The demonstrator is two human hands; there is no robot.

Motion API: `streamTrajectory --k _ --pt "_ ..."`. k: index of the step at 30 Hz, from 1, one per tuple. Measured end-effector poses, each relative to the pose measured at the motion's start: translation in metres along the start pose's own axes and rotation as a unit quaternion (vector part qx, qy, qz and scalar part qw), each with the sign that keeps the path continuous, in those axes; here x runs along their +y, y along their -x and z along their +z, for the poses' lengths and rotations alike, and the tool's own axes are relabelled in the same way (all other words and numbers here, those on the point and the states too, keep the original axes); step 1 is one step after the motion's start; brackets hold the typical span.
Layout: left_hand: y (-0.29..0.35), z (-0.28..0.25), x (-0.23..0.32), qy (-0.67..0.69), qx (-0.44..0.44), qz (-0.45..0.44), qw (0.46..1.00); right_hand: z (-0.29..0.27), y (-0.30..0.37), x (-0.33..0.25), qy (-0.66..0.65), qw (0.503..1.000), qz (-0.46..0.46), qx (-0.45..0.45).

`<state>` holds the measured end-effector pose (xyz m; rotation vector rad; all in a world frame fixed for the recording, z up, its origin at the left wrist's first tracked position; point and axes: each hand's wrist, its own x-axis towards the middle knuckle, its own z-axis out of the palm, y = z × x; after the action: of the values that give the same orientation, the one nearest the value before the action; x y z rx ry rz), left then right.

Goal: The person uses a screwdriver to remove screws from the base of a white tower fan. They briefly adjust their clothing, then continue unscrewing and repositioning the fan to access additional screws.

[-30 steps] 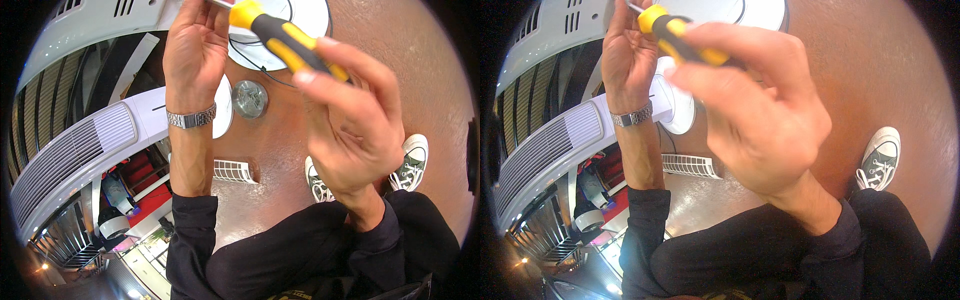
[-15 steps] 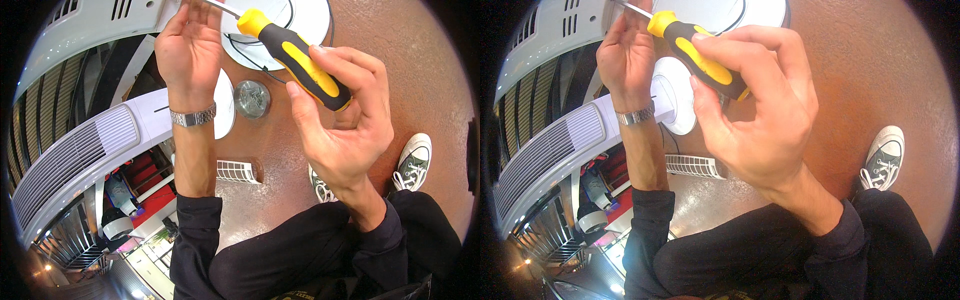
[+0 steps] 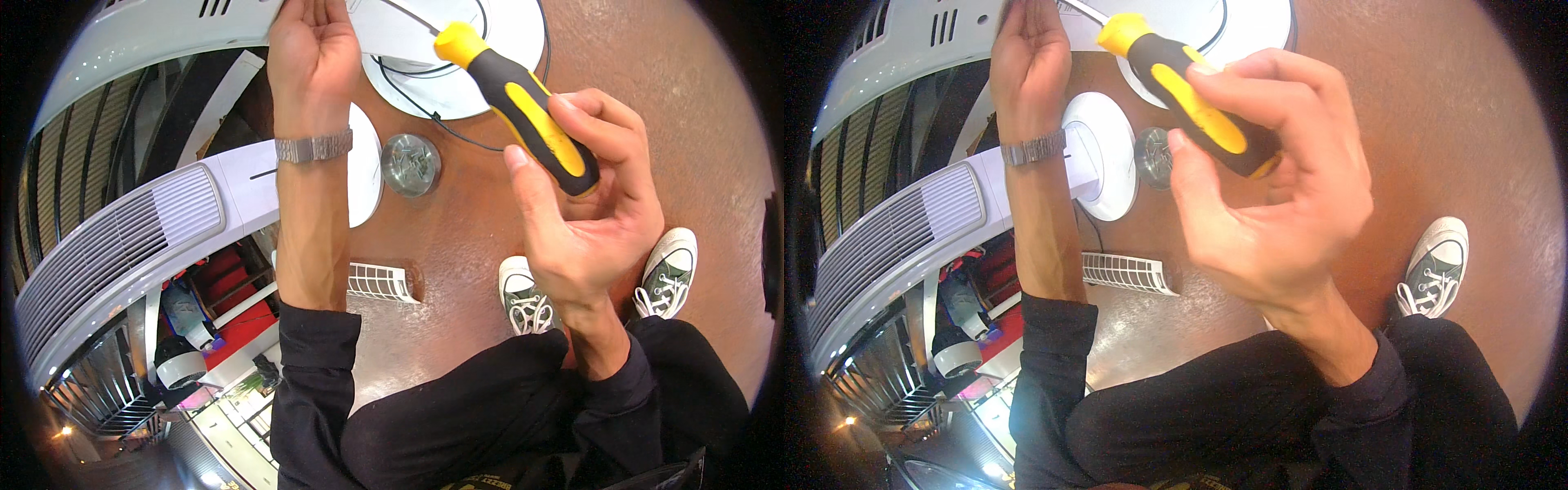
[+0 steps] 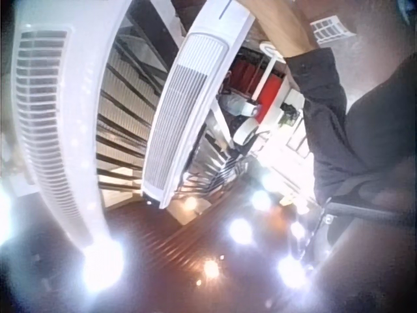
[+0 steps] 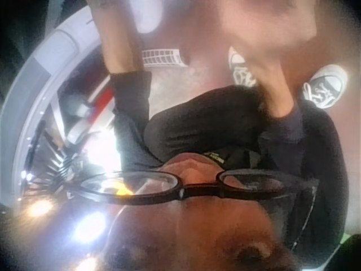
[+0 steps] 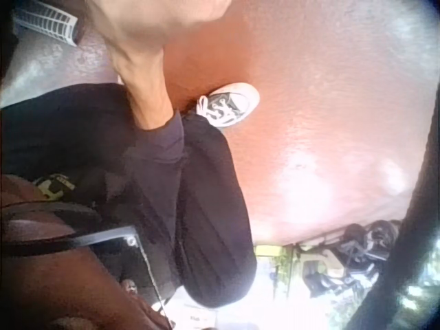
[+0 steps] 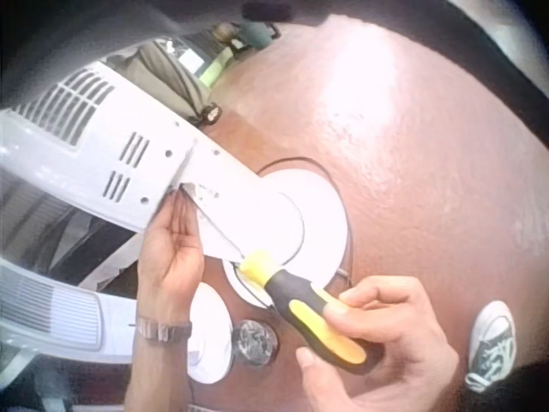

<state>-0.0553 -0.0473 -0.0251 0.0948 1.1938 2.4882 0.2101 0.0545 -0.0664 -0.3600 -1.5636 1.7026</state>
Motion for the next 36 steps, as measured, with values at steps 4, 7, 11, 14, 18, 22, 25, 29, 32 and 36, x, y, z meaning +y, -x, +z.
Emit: streamTrajectory --k 4,7,11,14,18,22,25,29,32,36 --pt "-0.013 0.004 -0.014 0.043 0.017 0.012 0.999 -0.006 -0.004 -0.004 0.005 1.000 0.007 0.006" --pt "-0.021 -0.001 -0.028 0.017 0.042 0.061 0.997 -0.010 -0.010 -0.010 0.009 1.000 0.011 0.011" --pt "-0.016 0.012 -0.050 0.011 0.128 0.150 0.980 -0.007 -0.012 -0.010 -0.015 0.998 0.035 0.043" --pt "-0.025 0.018 -0.063 -0.012 0.185 0.233 0.955 -0.016 -0.015 -0.008 -0.003 1.000 0.015 0.023" --pt "-0.032 0.012 -0.075 -0.065 0.182 0.243 0.951 -0.024 -0.017 -0.013 -0.008 0.998 0.059 0.033" --pt "-0.041 -0.032 -0.050 -0.088 0.072 0.087 0.990 -0.030 -0.020 -0.013 -0.033 0.995 0.086 0.046" --pt "-0.027 0.002 -0.075 -0.059 0.161 0.240 0.956 -0.036 -0.020 -0.004 -0.030 0.996 0.081 0.039" --pt "-0.023 0.008 -0.081 -0.090 0.190 0.301 0.930 -0.040 -0.023 -0.004 -0.051 0.994 0.087 0.042" --pt "-0.029 0.003 -0.084 -0.113 0.242 0.316 0.910 -0.045 -0.023 -0.004 -0.059 0.993 0.096 0.042" --pt "-0.020 0.018 -0.083 -0.127 0.257 0.298 0.911 -0.046 -0.023 0.002 -0.055 0.993 0.091 0.049"
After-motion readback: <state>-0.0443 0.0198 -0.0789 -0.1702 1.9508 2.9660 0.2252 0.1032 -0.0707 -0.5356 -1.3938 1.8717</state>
